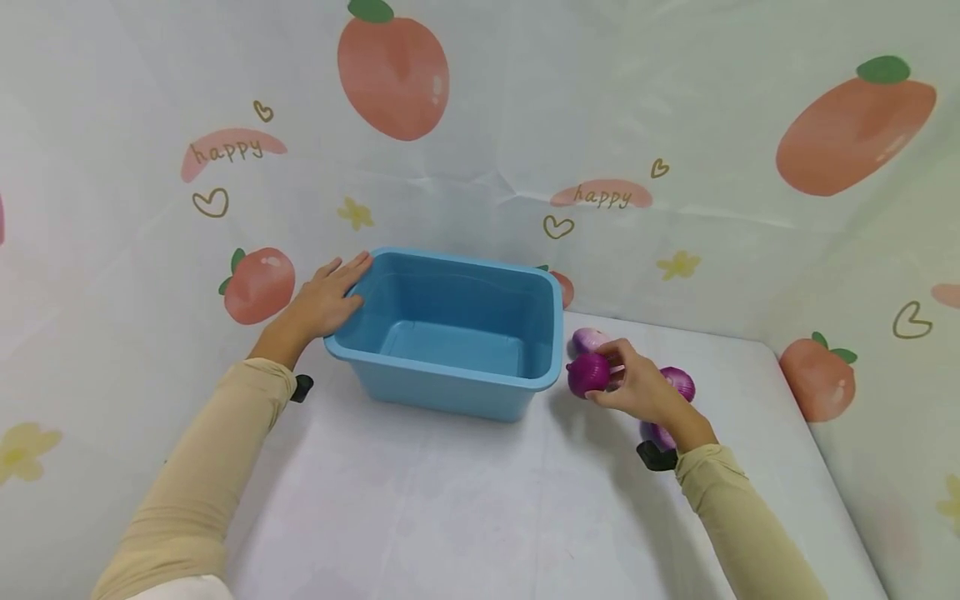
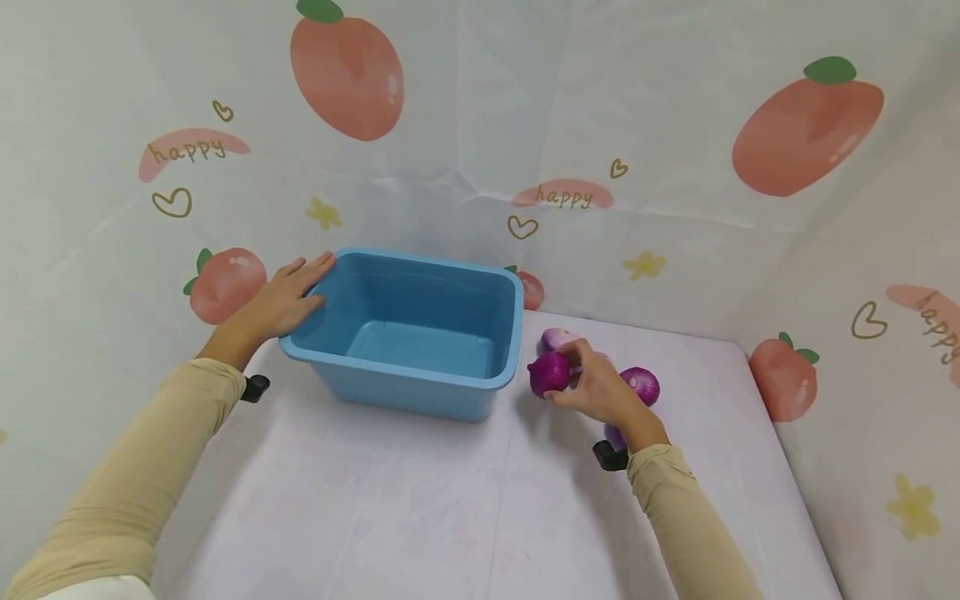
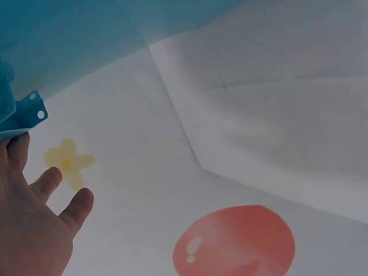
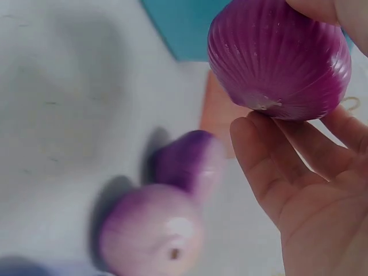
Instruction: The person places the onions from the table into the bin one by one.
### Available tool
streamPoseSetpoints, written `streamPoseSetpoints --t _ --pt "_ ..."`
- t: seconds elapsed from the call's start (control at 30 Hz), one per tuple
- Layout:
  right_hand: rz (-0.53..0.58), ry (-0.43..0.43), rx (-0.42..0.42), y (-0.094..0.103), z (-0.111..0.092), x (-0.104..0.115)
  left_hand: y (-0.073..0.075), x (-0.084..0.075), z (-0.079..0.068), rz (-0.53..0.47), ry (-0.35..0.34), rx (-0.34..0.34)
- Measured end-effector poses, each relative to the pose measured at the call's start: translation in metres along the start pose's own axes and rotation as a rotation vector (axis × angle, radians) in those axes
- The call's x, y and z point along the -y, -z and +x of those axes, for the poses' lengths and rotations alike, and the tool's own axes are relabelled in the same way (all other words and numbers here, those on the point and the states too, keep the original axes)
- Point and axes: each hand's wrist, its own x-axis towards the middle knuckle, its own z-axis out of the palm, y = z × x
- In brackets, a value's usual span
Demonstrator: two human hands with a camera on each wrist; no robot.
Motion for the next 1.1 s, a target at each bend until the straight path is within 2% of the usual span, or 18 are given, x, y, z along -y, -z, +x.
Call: streamPoseSetpoints --t 0.2,0.43,0.53,0.83,1.1 --pt "-0.017 0.088 -0.06 0.024 0.003 0.016 -0.001 0.001 0.002 -0.004 -0.003 0.001" --pt "-0.076 0.307 -0.138 0.049 0.014 0.039 -0.001 0.002 0.002 -0.011 -0.006 -0.005" --pt "-0.08 0.347 -0.149 0.055 0.022 0.052 -0.001 0.002 0.002 -0.013 -0.009 -0.006" --pt "-0.023 0.408 -0.133 0.054 0.06 0.092 -0.001 0.005 0.003 -0.002 -0.013 -0.019" --pt "0.04 0.405 -0.1 0.041 0.095 0.124 -0.003 0.006 0.002 -0.025 -0.022 -0.032"
